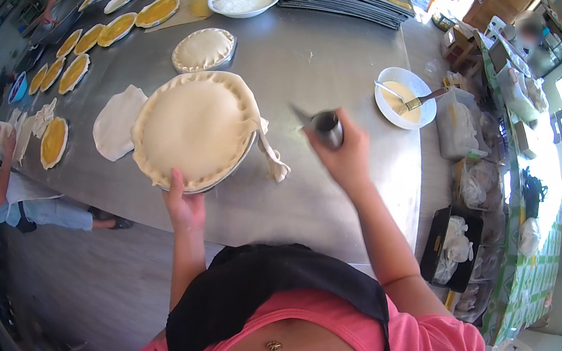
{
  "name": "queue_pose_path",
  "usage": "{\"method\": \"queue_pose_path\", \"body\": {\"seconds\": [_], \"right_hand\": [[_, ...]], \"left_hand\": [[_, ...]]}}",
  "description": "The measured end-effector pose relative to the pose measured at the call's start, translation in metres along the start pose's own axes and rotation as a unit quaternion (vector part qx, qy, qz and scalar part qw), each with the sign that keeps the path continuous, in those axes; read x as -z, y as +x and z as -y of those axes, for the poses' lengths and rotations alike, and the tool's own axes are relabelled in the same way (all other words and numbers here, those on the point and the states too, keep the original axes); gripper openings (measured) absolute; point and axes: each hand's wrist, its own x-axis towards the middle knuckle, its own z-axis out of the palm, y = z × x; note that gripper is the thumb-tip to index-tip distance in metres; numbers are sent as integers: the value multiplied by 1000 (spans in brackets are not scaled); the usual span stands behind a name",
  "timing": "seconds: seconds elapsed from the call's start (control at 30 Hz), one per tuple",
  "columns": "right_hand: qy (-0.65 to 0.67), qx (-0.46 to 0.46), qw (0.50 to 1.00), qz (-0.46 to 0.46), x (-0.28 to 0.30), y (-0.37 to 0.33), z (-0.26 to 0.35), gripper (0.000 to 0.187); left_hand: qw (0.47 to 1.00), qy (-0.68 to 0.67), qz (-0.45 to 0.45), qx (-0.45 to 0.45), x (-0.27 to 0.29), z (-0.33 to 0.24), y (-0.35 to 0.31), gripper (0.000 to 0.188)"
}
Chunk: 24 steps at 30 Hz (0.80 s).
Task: The person places pie dough over filled pie tins, presses the edges to seal, and trims the excess dough with a metal scraper. The person then brushes the top crust with a liquid from a bowl using a pastry brush. The process is repeated for multiple pies.
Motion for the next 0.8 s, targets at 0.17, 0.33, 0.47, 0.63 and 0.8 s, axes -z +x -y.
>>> {"method": "queue_pose_path", "body": {"seconds": [0.17,0.33,0.47,0.63,0.8], "right_hand": [[-58,277,958,-46,-17,-9,38,23],[-48,348,935,-47,-16,-5,37,25],[-49,275,960,-31,-8,-2,43,22],[-74,202,977,-9,4,4,39,23],[-37,309,950,-12,17,3,33,27]], "left_hand": [[997,-51,11,56,2,-1,-3,59],[998,-10,29,51,6,1,-9,56],[996,-22,48,77,16,-5,-11,61],[988,9,109,108,30,-20,-4,64],[974,10,197,108,33,-28,4,64]]}}
